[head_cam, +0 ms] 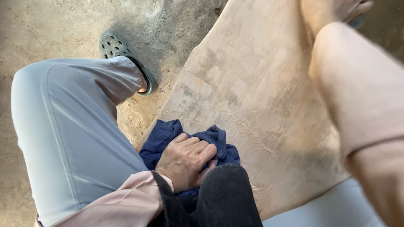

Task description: The person sits cross-legged on the floor and sands a flat wooden board using a sanding block held in the right hand. The left hand stabilizes the board throughout the process.

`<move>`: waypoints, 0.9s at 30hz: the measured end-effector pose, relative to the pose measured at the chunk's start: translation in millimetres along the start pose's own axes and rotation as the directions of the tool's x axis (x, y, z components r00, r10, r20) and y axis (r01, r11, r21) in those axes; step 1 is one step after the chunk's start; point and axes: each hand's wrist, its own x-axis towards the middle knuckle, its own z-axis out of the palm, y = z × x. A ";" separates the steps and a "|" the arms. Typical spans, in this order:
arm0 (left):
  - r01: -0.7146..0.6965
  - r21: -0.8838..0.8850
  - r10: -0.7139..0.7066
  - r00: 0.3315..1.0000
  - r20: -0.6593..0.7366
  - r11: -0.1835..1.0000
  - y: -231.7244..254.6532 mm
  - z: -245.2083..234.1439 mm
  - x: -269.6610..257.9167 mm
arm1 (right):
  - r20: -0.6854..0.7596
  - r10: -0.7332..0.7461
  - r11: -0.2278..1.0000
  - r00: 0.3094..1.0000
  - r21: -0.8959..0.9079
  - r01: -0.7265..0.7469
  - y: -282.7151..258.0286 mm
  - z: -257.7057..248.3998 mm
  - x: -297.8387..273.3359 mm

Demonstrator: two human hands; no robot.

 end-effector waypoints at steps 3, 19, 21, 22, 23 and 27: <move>-0.011 0.002 0.011 0.999 -0.030 1.000 -0.9 3.7 -0.8 | -0.062 -0.028 0.999 0.998 0.042 0.031 -34.5 -47.7 -56.0; 0.002 -0.019 -0.002 1.000 0.003 1.000 -2.8 3.4 -2.0 | 0.118 -0.171 0.978 0.978 0.138 0.154 -50.0 5.6 -41.4; -0.012 -0.003 0.012 0.999 -0.034 1.000 -2.1 5.6 -3.0 | 0.102 -0.221 0.967 0.970 0.156 0.204 -57.0 -15.4 -71.1; -0.018 0.004 0.018 0.999 -0.047 1.000 -2.4 6.4 -3.3 | 0.108 -0.251 0.959 0.962 0.164 0.232 -63.5 -30.6 -88.9; -0.021 0.000 0.021 0.999 -0.044 1.000 -3.2 7.8 -2.6 | 0.132 -0.274 0.953 0.953 0.172 0.250 -69.7 -47.4 -113.1; -0.008 0.007 0.008 1.000 -0.021 1.000 -6.1 8.3 -7.2 | 0.405 -0.270 0.963 0.873 0.131 0.237 -94.0 -80.5 -141.6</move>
